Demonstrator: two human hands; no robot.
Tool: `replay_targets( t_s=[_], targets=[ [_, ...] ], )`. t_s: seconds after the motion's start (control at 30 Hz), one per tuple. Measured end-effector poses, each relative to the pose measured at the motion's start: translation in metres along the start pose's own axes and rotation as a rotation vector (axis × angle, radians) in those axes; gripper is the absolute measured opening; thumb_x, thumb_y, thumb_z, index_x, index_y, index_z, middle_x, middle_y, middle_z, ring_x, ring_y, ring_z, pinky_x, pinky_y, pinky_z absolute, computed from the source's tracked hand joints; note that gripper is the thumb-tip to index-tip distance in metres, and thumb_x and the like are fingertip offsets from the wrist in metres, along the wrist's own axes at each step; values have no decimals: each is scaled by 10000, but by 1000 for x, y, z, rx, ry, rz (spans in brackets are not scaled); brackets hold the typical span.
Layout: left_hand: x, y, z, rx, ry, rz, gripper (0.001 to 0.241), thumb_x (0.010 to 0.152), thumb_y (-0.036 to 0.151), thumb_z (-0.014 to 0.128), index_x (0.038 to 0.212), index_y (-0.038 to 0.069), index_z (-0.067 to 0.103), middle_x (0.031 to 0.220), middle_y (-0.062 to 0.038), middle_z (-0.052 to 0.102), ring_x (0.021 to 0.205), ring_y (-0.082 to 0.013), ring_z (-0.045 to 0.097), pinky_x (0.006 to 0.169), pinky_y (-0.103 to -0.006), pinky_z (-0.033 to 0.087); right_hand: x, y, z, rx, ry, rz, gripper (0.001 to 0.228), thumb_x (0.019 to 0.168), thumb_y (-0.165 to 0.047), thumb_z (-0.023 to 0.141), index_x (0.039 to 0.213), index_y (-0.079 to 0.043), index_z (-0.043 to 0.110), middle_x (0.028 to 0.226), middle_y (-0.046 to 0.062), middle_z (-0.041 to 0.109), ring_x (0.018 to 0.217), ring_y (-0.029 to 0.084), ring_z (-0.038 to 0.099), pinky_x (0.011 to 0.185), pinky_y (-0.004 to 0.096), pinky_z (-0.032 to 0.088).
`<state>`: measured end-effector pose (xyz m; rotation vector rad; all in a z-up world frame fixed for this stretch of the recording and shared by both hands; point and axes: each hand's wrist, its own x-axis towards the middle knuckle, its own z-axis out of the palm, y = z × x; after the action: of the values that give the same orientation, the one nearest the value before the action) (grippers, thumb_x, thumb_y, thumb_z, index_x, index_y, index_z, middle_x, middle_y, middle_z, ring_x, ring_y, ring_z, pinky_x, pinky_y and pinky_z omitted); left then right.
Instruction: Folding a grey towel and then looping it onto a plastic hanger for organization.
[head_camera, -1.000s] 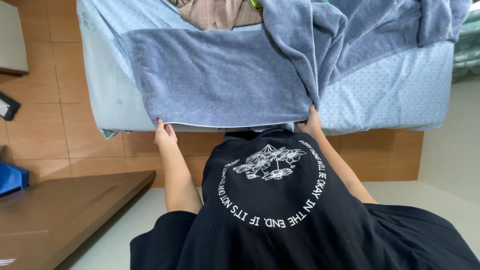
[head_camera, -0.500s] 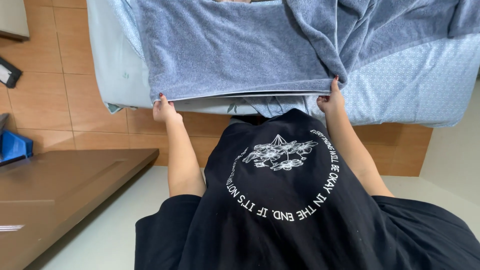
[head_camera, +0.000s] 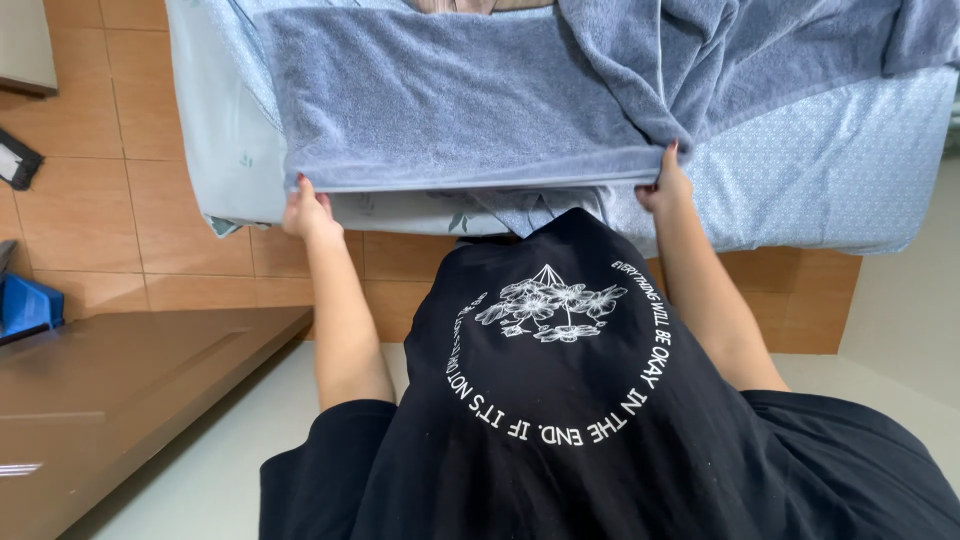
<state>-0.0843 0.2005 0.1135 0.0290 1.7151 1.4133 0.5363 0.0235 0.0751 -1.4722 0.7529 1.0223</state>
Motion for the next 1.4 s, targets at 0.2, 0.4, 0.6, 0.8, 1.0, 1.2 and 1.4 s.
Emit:
replay_targets(
  t_s=[0.2,0.4,0.6,0.8,1.0,1.2,1.4],
  targets=[
    [-84,181,107,-193,-508,752,179,957,56,794,906,30,625,899,-25,669,817,-120,662,744,-316,630,-203,-159,107,149,-781,-519,590,920,-324,747,1335,20,507,1359,242,597,1334,408,601,1117,567,513],
    [-94,239,126,-153,-442,1130,147,1028,39,781,976,-49,675,830,-24,557,752,-92,487,677,-251,439,-211,-225,100,118,-1207,-483,350,1091,-327,704,1310,-65,628,1336,83,655,1193,239,594,1025,388,480],
    [-149,273,104,-49,-521,1056,177,1067,31,746,958,1,610,812,-40,639,748,-95,644,665,-254,554,-303,-192,103,95,-1000,-475,420,910,-381,710,1196,-74,709,1261,75,740,1235,262,725,1153,478,563],
    [-63,256,151,-8,-586,1132,207,1087,-10,812,980,-22,636,856,-29,619,738,-84,531,651,-246,436,-181,-236,137,191,-893,-317,275,1008,-281,835,1046,-50,690,910,40,606,809,205,588,723,351,447],
    [-77,287,184,-208,-548,1003,191,1016,14,821,947,-27,648,790,-37,609,691,-87,528,607,-246,453,-191,-264,170,237,-849,-280,278,850,-205,851,838,-71,607,806,98,590,705,215,554,693,370,495],
    [-97,272,129,-231,-411,834,203,988,92,814,1028,7,634,958,-70,716,848,-138,692,721,-303,585,-261,-195,138,254,-1000,-561,307,1009,-96,745,1215,98,625,1114,174,635,1058,294,618,1101,483,564],
    [-29,121,24,-163,-75,403,229,914,97,817,957,3,613,1000,-72,670,916,-191,672,774,-380,595,-172,-62,62,-18,-668,-368,206,1036,-105,722,1160,-11,587,1070,125,665,854,215,629,763,334,526]
  ],
)
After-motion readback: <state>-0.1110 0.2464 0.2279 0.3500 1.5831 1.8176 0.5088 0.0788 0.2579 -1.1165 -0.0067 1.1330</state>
